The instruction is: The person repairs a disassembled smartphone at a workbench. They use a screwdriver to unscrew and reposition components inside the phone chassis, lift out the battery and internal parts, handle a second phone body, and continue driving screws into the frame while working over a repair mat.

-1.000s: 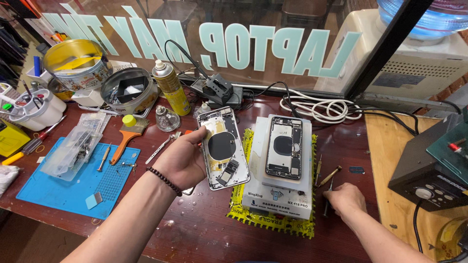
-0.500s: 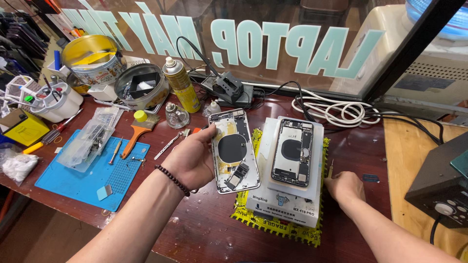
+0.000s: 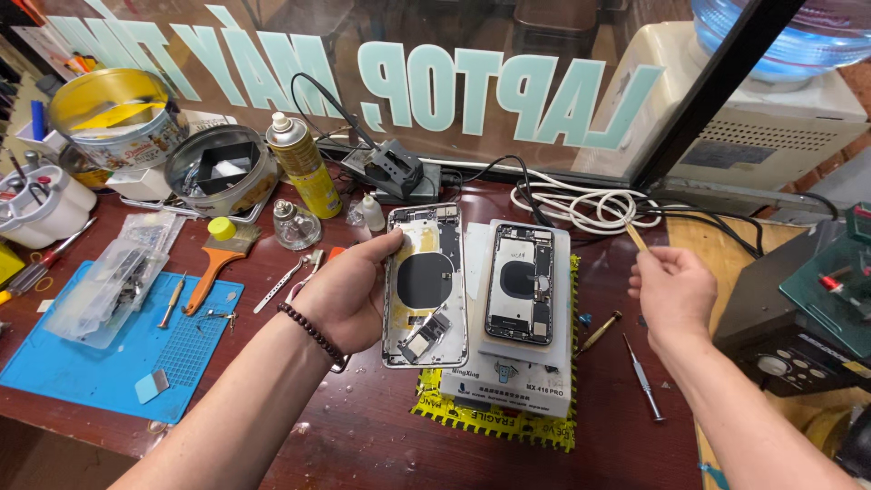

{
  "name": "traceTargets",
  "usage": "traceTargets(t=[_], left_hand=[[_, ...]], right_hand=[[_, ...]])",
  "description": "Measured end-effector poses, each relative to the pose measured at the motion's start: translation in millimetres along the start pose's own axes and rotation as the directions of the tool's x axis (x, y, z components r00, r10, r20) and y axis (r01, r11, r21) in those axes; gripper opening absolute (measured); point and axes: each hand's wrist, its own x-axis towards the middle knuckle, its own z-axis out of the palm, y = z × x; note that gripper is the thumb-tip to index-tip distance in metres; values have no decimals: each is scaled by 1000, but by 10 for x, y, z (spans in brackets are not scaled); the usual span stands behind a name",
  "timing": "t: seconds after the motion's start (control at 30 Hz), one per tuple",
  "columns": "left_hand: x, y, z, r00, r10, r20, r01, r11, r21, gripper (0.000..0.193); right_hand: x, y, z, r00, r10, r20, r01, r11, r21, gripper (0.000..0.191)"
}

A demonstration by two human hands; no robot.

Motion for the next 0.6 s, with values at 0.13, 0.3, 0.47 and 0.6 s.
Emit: traceTargets(t=[0.13,0.3,0.47,0.6], left_hand=[[-21,-31,-10,999,1,41,-3,999,48,39],[-86,-6,-13,999,-15,51,10,994,106,40],[-152,73,-71,998,-52,22,49,990,135,40],[-132,115,-155,995,-93,41,87,989,116,39]], right_hand=[[-186,-618,76,992,-109,59,94,972,216,11],[-502,-1276,315,980,-132,148,64,917,393,11],[-801,-1685,640,929,-254,268,116,889,442,12],[-948,-1878,891,894,-248,373,42,875,482,17]])
